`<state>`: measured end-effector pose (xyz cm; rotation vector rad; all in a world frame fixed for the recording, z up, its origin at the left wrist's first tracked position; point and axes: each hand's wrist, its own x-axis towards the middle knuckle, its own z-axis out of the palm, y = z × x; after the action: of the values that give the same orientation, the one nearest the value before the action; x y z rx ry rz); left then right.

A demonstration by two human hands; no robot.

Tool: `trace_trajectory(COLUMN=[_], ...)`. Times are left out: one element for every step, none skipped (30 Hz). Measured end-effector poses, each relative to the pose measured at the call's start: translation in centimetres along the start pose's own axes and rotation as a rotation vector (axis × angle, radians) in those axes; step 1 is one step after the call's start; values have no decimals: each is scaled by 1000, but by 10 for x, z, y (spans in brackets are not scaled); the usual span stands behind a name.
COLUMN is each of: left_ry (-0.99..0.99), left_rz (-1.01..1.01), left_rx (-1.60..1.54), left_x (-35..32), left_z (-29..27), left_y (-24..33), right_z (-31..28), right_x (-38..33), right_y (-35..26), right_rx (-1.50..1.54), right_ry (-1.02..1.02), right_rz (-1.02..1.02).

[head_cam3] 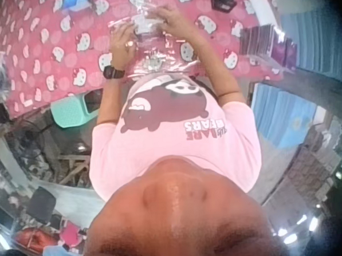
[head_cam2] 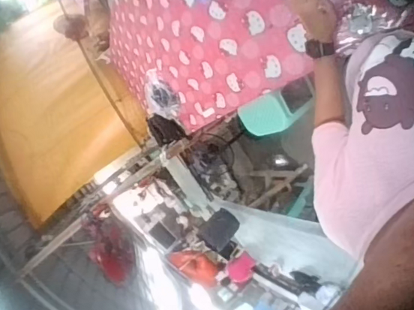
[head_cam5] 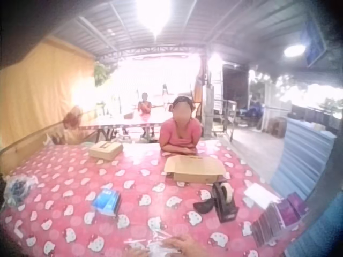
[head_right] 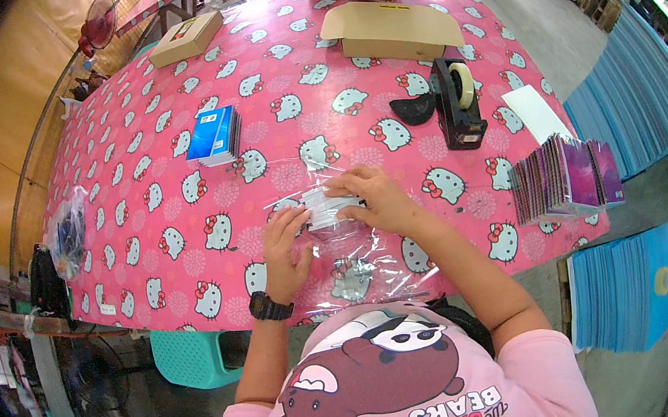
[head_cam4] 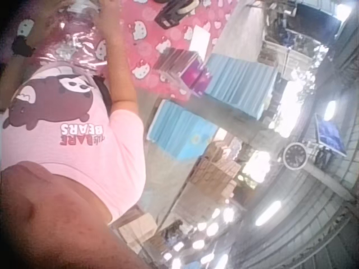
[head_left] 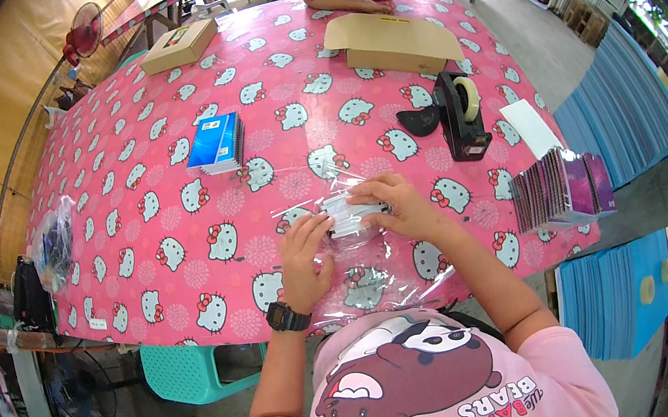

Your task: The person packages small items into plastic bags, sealing them with tape. They take items from a stack, place them into a bag, fold the top of the bag over, and apply a piece of tape from a dispenser to secure the seal.

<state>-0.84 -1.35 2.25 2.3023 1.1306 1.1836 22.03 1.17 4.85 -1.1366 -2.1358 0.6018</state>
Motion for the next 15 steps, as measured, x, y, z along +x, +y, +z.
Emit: trace_trajectory(left_ry=[-38,-76,-71,-122,-174,-173,-151,-130,-131,-192,-253,-257,-303,-350,-356], left_rz=[8,16,15,27,39,35,32,31,31,25,20,21,29,36,37], left_rx=[19,38,40,47,54,52,15,-22,-22,-44,-67,-70,-48,-27,-26], left_x=[-1,-1,-2,-1,-2,-1,2,4,2,0,-1,0,4,9,15], left_z=[1,1,0,0,-1,0,-2,-3,-4,-5,-6,-7,-11,-15,-16], left_y=[-3,-4,-5,-2,-1,-2,-6,-9,-11,-12,-14,-15,-15,-13,-9], right_z=[1,2,3,5,6,6,5,4,6,9,11,12,12,12,12], right_x=[0,0,0,-3,-4,-5,-5,-5,-5,-5,-6,-5,-4,-3,-4], right_y=[-1,-1,-1,1,2,2,1,0,1,1,2,3,4,5,6], right_rx=[-35,-70,-71,-49,-27,-26,-6,13,14,-13,-40,-40,-54,-68,-64], right_ry=[10,20,18,15,12,7,9,12,12,24,36,37,33,28,32], right_rz=[-21,-41,-46,-13,21,21,30,38,39,23,9,13,-6,-25,-21])
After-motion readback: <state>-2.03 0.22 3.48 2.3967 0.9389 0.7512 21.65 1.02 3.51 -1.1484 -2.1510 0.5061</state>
